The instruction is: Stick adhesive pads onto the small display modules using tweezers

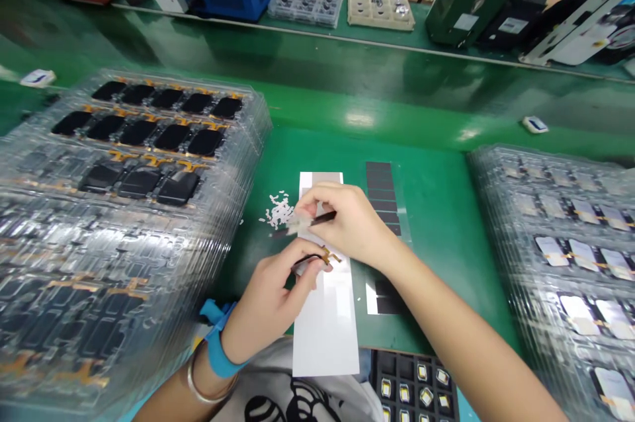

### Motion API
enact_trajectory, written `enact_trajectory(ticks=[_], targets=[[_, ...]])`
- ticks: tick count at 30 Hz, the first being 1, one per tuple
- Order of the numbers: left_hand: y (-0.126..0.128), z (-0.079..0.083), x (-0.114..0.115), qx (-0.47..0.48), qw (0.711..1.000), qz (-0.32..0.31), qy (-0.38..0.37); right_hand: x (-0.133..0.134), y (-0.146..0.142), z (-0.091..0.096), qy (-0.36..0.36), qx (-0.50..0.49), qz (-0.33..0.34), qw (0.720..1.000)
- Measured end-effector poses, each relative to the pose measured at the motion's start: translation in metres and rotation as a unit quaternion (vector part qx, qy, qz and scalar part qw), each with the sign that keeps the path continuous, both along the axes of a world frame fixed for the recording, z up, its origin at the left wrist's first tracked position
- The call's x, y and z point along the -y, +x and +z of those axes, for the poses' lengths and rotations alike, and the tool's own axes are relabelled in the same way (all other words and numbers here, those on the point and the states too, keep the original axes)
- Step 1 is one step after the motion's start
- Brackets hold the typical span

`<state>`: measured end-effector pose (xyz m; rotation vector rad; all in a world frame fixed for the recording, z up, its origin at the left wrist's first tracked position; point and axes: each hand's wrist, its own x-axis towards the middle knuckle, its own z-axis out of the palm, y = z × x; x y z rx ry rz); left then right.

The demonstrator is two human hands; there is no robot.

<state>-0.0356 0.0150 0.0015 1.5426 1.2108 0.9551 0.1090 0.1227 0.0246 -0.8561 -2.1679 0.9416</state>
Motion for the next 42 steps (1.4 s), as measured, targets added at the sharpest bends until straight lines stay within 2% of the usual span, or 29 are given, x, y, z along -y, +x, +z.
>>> enact_trajectory(ticks=[2,5,11,14,19,24,29,35,42], targets=[[0.000,0.000,0.000,-0.003,1.000,-0.021,0.005,-0.010,-0.011,-0.003,-0.036,0.020,0.004,0.999],[0.000,-0.001,-0.001,0.001,0.999,-0.032,0.010,-0.017,-0.025,-0.010,-0.070,0.044,-0.024,0.996],[0.000,-0.003,-0.001,0.043,0.999,-0.008,0.016,-0.017,-0.033,-0.013,-0.097,0.051,-0.020,0.994],[0.000,-0.002,0.000,0.094,0.995,0.020,-0.017,-0.015,-0.026,-0.005,-0.127,0.016,-0.032,0.991],[-0.001,-0.002,0.004,0.184,0.981,0.041,-0.032,0.000,-0.001,0.011,-0.203,-0.043,-0.097,0.973],[0.000,-0.007,0.008,0.237,0.970,0.053,-0.030,0.023,0.017,0.013,-0.318,-0.045,-0.046,0.946],[0.001,-0.008,0.007,0.219,0.973,0.068,-0.037,0.032,0.020,0.007,-0.354,-0.070,-0.016,0.932],[0.001,-0.007,0.007,0.176,0.983,0.057,-0.022,0.031,0.025,0.001,-0.370,-0.068,0.002,0.927],[0.000,-0.009,0.010,0.163,0.983,0.057,-0.054,0.037,0.021,-0.008,-0.395,-0.085,-0.024,0.915]])
